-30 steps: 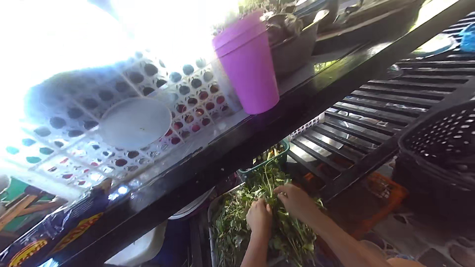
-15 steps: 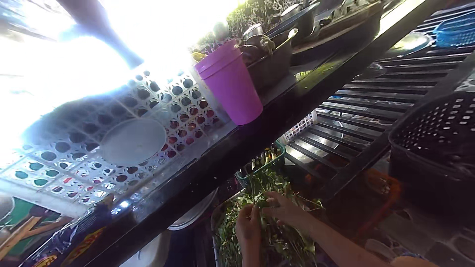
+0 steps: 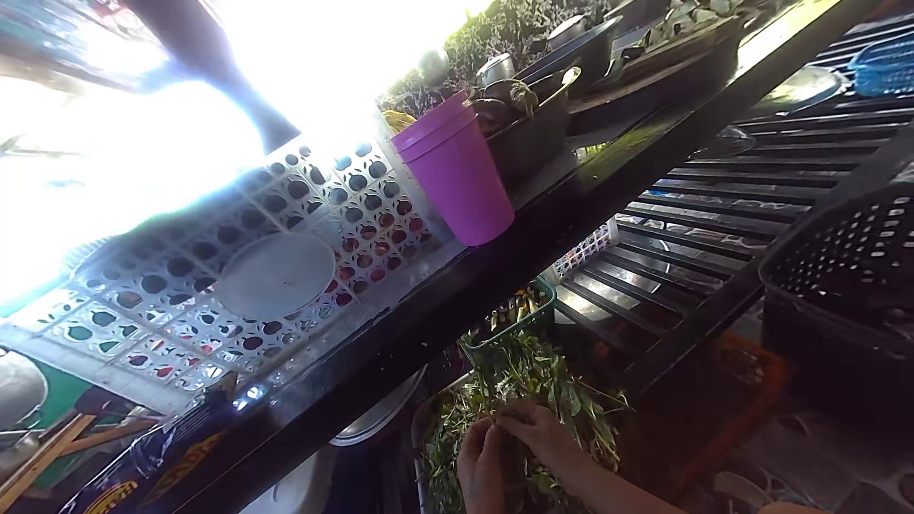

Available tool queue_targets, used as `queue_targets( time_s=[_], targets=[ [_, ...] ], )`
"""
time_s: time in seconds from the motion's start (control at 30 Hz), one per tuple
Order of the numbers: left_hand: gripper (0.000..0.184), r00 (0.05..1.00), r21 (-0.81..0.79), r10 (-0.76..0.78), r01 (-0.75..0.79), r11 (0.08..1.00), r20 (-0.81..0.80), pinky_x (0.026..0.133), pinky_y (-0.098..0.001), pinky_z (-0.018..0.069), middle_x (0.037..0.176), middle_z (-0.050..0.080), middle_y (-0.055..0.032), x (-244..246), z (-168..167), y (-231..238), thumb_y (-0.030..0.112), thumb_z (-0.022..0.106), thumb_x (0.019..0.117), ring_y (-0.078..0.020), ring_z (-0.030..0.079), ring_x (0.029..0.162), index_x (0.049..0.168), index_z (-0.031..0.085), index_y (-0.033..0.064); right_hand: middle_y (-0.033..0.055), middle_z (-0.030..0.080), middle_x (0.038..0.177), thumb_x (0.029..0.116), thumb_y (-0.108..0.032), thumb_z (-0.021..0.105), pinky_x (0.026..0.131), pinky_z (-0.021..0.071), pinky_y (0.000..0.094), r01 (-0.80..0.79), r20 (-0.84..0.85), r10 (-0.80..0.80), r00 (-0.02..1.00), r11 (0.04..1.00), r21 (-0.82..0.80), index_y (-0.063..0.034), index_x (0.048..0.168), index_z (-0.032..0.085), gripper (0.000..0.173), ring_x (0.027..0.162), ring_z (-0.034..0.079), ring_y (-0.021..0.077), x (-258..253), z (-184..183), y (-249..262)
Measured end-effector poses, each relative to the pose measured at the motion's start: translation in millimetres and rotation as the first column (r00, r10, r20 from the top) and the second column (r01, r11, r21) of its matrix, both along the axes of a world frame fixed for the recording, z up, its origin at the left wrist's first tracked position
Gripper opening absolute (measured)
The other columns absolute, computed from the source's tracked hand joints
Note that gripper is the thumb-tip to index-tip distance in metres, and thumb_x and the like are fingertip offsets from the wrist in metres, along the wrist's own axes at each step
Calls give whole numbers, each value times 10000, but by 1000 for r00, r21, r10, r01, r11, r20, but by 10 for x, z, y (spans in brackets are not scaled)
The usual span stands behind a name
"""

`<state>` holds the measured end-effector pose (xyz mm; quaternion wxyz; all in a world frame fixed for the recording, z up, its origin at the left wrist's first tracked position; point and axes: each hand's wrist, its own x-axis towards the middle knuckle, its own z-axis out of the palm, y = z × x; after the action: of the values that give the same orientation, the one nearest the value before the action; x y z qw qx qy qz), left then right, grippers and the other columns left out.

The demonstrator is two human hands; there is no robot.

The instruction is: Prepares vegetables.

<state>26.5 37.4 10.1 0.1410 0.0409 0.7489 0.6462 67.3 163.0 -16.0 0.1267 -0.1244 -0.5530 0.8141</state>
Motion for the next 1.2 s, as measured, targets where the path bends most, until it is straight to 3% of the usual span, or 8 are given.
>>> queue_targets(
  time_s=[0.07, 0.17, 0.47, 0.67, 0.83, 1.07, 1.13, 1.2],
  targets=[
    [294, 999, 11, 39, -39, 999, 19, 734, -462, 580, 1049, 674, -183, -36, 31, -9, 168, 504, 1061, -277, 679, 884, 1266, 595, -23, 11, 754, 986, 973, -181, 708, 836, 576, 305, -35, 16, 32, 999, 970, 242, -97, 1033, 773, 122, 918, 700, 91, 4, -1, 20],
    [300, 999, 14, 46, -45, 999, -27, 732, -387, 569, 984, 697, -137, -191, -14, -25, 234, 572, 1055, -204, 668, 839, 1200, 667, -11, 65, 746, 1026, 974, -186, 702, 876, 574, 367, -130, 33, 130, 991, 875, 467, -69, 1069, 767, 164, 937, 705, 148, 40, 50, 1],
    [330, 985, 70, -135, 128, 989, 104, 738, -345, 577, 846, 702, -100, -312, -91, -93, 260, 533, 1073, -150, 666, 753, 1049, 698, -25, 77, 742, 1015, 974, -170, 701, 883, 578, 352, -175, -7, 212, 977, 822, 543, -47, 1057, 750, 157, 934, 709, 149, 66, 50, -48],
    [299, 991, 176, -37, 14, 984, 128, 702, -310, 564, 891, 672, -81, -313, -14, -52, 233, 473, 1095, -138, 650, 761, 1140, 638, -12, 121, 660, 1261, 940, -183, 734, 1077, 464, 390, -144, -93, 204, 974, 887, 440, -55, 1042, 744, 165, 1235, 589, 216, 45, -65, -99],
    [355, 981, 235, 59, -102, 967, 183, 830, -341, 541, 1186, 659, -105, -283, -13, -60, 263, 390, 1117, -172, 654, 985, 1306, 563, 17, 46, 722, 929, 924, -138, 753, 803, 575, 319, -171, -36, 184, 982, 960, 222, -33, 991, 717, 129, 855, 684, 112, -5, -80, -113],
    [394, 924, 223, 375, -381, 897, 69, 811, -346, 508, 1223, 613, -114, -617, 77, -395, 297, 354, 1127, -185, 611, 999, 1343, 524, 15, 88, 733, 941, 918, -120, 741, 838, 563, 314, 78, -103, -22, 994, 812, 579, -38, 947, 771, 93, 885, 697, 152, 42, 105, -163],
    [403, 918, 117, 396, -395, 911, 16, 854, -388, 483, 1277, 610, -132, -719, 33, -626, 293, 348, 1131, -212, 596, 1054, 1347, 535, 10, 110, 738, 1008, 941, -107, 713, 889, 563, 343, 22, -106, 60, 993, 771, 636, -40, 1005, 768, 108, 952, 704, 190, 48, 90, -120],
    [393, 926, -32, 371, -373, 927, -69, 843, -383, 488, 1211, 640, -157, -797, -89, -853, 271, 398, 1122, -202, 599, 989, 1295, 582, -30, 119, 693, 1290, 974, -95, 665, 1062, 496, 470, -182, -19, 292, 956, 643, 744, -113, 1281, 711, 311, 1218, 644, 282, -2, -2, -25]
  ],
)
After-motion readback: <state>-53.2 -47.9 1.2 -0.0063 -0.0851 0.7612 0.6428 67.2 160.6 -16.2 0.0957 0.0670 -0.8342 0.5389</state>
